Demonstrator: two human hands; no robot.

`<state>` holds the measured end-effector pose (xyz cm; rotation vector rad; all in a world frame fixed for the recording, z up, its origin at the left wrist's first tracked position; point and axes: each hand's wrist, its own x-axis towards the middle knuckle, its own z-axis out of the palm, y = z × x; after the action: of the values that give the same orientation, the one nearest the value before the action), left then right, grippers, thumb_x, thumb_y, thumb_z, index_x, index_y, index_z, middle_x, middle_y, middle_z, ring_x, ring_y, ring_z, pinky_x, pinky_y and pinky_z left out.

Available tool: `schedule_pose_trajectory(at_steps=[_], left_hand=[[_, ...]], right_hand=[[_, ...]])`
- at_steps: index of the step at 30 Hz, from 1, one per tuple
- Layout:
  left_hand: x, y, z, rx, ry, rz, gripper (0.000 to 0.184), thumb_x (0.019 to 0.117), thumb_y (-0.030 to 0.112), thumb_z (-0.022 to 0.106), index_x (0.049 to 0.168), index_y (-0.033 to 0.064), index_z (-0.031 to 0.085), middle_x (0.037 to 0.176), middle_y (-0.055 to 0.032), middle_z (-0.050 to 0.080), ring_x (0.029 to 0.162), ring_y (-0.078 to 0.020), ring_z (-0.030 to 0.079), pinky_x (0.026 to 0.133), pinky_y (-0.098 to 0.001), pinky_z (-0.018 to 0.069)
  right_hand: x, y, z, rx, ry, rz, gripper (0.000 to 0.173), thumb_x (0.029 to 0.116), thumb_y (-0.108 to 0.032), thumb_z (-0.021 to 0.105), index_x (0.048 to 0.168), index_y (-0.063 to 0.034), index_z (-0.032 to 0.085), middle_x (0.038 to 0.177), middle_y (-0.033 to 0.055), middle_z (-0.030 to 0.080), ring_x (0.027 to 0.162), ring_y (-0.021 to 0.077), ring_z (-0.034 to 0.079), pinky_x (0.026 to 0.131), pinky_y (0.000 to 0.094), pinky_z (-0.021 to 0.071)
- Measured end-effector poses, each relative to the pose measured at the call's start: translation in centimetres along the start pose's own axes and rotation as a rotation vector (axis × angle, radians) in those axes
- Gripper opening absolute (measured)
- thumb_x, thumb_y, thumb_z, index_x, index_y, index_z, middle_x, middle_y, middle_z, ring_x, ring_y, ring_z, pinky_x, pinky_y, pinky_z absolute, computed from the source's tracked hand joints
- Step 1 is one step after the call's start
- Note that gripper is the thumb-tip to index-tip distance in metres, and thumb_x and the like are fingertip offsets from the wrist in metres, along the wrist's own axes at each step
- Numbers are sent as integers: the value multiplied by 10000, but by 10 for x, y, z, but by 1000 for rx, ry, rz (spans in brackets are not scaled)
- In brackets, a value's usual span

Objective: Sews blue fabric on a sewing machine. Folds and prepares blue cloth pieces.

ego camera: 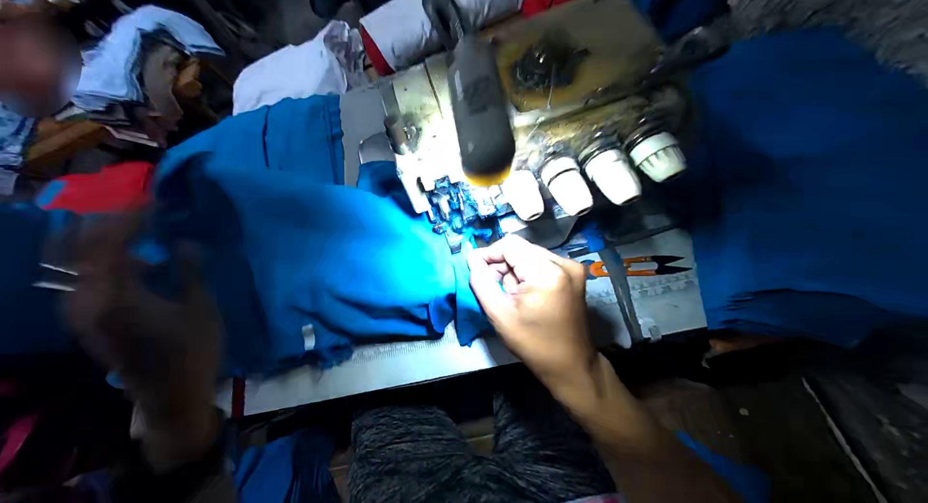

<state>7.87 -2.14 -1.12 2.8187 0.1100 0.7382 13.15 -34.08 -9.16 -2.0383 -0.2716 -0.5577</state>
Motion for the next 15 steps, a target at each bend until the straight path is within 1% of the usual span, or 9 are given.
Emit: schedule_pose_trajectory(at_steps=[2, 3, 5, 7, 9, 11, 12, 13, 15], left_hand=[[-50, 69, 51, -241, -198, 23, 754, 854, 429, 775, 1395, -41, 543, 1421, -262, 552, 1311, -396, 536, 1049, -586, 454], [-71, 83, 80, -288, -255, 9, 760, 782, 408, 835, 1343, -41, 585, 1385, -249, 579, 1294, -403, 550, 1045, -617, 450], [-96, 83, 108, -276, -242, -43, 482, 754, 169, 815, 1171, -29, 678, 1214, -221, 667, 1171, -407, 621, 1008, -664, 452], [-89, 67, 81, -251, -93, -28, 238, 797, 49, 701, 1031, 23, 732, 1012, -149, 722, 975, -330, 685, 892, -607, 502], [-79, 54, 39, -318, 169, -99, 226, 906, 49, 656, 1102, -61, 671, 1076, -176, 699, 1026, -272, 672, 927, -481, 540], [-78, 64, 36, -657, 308, -256, 440, 1031, 178, 593, 1387, -35, 448, 1271, -27, 585, 1153, -76, 580, 984, -274, 502], [-82, 80, 53, -924, 278, -371, 485, 1049, 212, 572, 1474, 66, 388, 1317, 58, 567, 1175, -23, 571, 998, -254, 502], [-86, 97, 74, -1188, 209, -531, 423, 1046, 217, 570, 1442, 144, 437, 1255, 77, 613, 1116, -42, 615, 960, -298, 541], [-91, 120, 98, -1445, 83, -788, 299, 1014, 149, 628, 1297, 87, 557, 1135, -43, 687, 1029, -178, 686, 913, -428, 589]], right_hand=[[1, -2, 1, -18, 16, -6, 86, 869, -113, 678, 796, -72, 698, 647, -13, 594, 542, 13, 495, 501, 158, 405], [2, -2, 1, -29, 18, -11, 96, 876, -113, 679, 791, -72, 696, 646, -8, 601, 545, 26, 515, 507, 173, 424], [0, -4, -1, -37, -6, -7, 106, 888, -122, 687, 792, -79, 692, 640, -9, 586, 533, 40, 513, 496, 197, 427], [1, -4, -9, -3, -96, 84, 75, 896, -173, 720, 850, -114, 722, 656, -44, 606, 537, 28, 522, 502, 218, 445], [-1, 4, -28, 128, -291, 245, 94, 876, -191, 772, 946, -139, 736, 689, -66, 651, 571, 28, 578, 544, 247, 505], [-4, 16, -43, 320, -498, 400, 154, 862, -125, 807, 989, -85, 730, 705, -32, 681, 596, 44, 617, 574, 248, 546], [-4, 18, -46, 392, -574, 478, 146, 871, -112, 811, 976, -63, 721, 701, -14, 679, 598, 51, 620, 581, 242, 549], [-4, 19, -46, 451, -612, 536, 132, 880, -114, 808, 951, -49, 717, 688, 0, 671, 582, 56, 607, 567, 232, 533], [-4, 20, -42, 546, -637, 583, 118, 896, -122, 793, 923, -48, 706, 672, 1, 660, 549, 47, 573, 522, 208, 490]])
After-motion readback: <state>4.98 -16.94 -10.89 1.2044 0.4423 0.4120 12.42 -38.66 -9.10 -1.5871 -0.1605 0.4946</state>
